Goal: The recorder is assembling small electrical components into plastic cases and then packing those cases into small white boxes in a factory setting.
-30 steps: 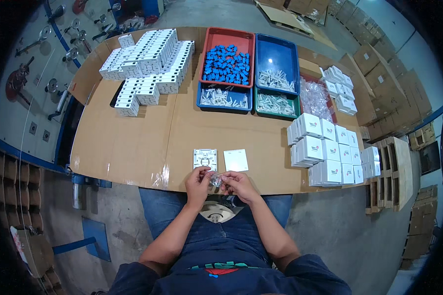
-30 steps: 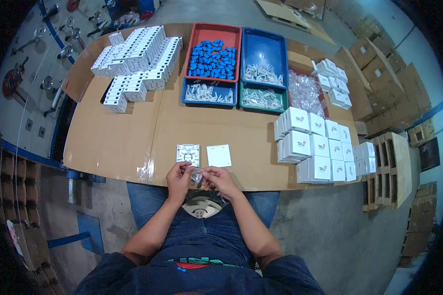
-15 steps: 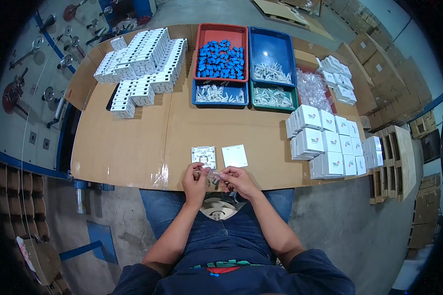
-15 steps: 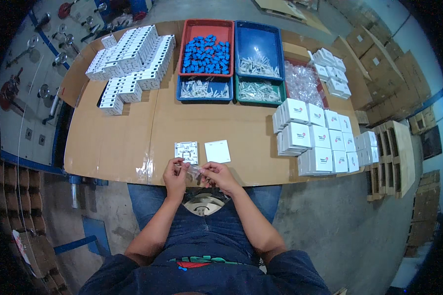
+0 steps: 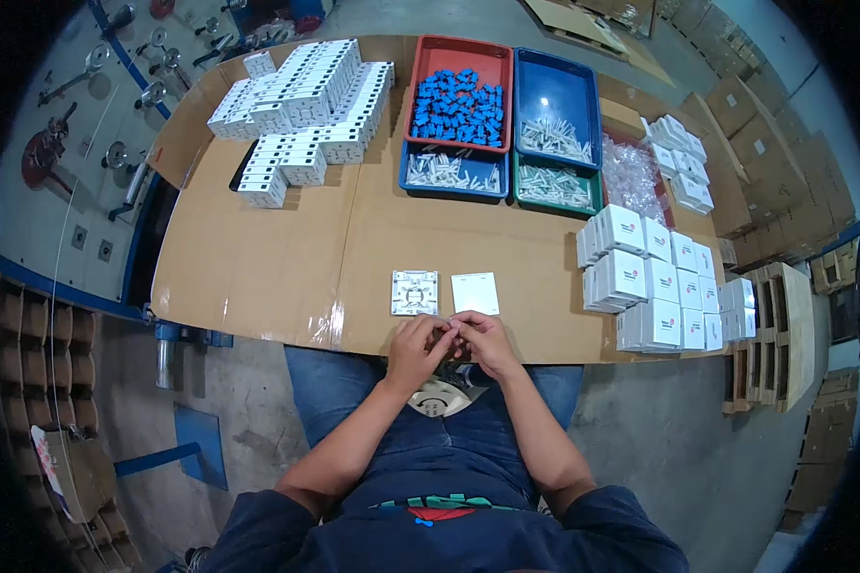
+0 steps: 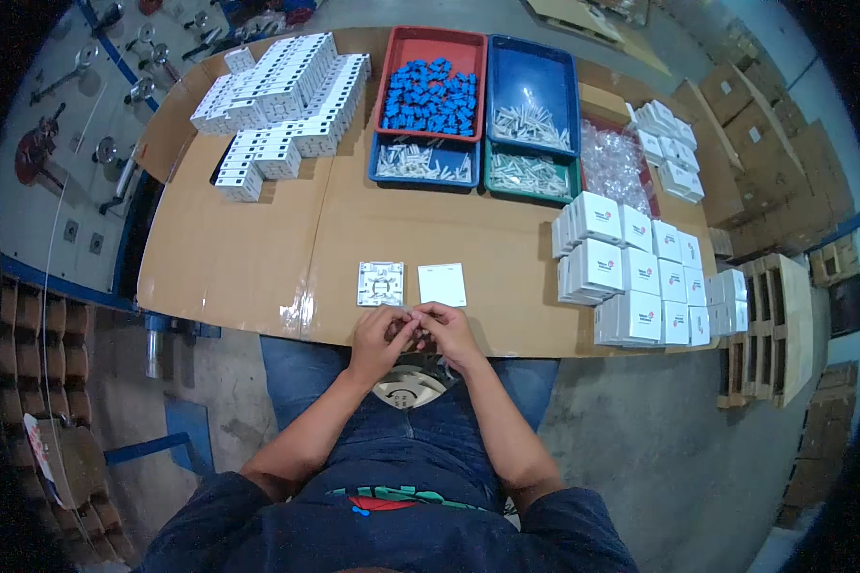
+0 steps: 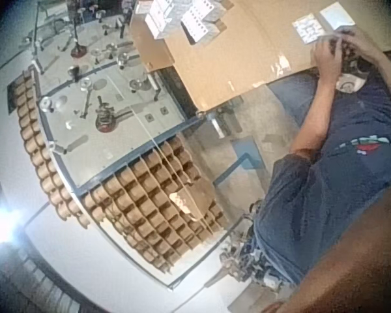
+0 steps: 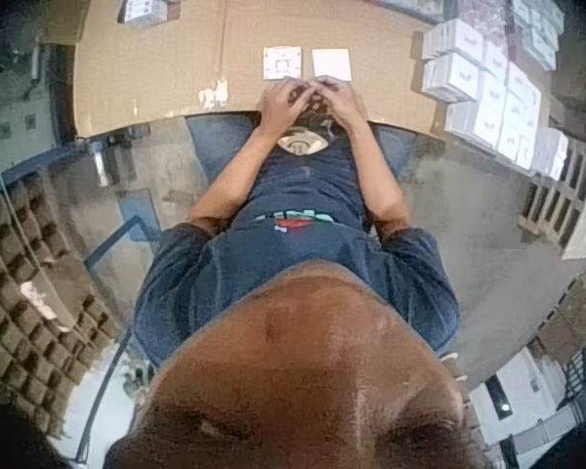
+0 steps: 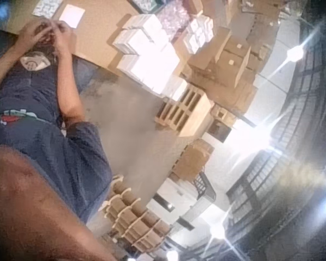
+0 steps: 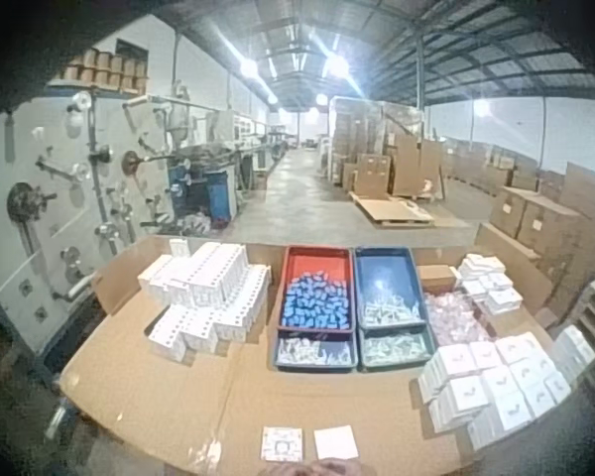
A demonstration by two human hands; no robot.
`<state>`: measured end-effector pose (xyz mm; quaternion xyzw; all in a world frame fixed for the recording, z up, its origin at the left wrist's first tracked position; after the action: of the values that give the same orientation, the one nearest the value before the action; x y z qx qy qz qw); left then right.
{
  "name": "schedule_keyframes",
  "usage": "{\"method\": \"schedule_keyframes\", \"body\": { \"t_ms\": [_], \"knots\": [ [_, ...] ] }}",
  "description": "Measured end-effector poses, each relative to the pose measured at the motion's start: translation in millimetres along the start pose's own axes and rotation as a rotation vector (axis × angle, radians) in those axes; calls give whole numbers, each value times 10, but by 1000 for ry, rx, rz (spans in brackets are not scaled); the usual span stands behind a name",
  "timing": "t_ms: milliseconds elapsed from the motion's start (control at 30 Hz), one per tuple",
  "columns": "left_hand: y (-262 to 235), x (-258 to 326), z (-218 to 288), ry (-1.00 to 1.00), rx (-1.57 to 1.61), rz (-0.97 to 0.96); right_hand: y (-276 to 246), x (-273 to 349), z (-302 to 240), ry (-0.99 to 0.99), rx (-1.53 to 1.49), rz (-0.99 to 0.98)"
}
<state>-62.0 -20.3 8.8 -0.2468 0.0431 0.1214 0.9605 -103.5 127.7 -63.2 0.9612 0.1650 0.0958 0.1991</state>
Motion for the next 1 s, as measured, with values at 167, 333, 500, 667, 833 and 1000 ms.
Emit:
{"method": "schedule_keyframes", "body": {
  "t_ms": [167, 333, 500, 667, 833, 1000],
  "knots": [
    [37, -8, -61, -32, -28, -4, -40, -28, -23, -27, 26, 10],
    [18, 12, -82, -44, -10, 17, 0, -36, -57, -54, 55, -55],
    [8, 2, -254, -164, 152, 27, 129, -5, -107, -209, 196, -136],
    [15, -20, -257, -185, 209, -11, 91, 22, -79, -195, 308, -100],
    [25, -25, -246, -140, 225, -3, 45, -1, -141, -132, 280, -25],
    [16, -21, -185, -213, 160, -86, -21, -8, -136, -206, 291, 51]
  ]
}}
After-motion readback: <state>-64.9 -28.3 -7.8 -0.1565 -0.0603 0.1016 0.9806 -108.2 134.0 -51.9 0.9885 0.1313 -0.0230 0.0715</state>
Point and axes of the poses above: each hand's wrist, its own x-axis away from the middle knuckle, its own y-axis out of the palm, z = x × y, the point moved 6 cm from there along -x, towards the middle knuckle, and after that the axes turned 15 degrees about -y, right-handed, at the moved point
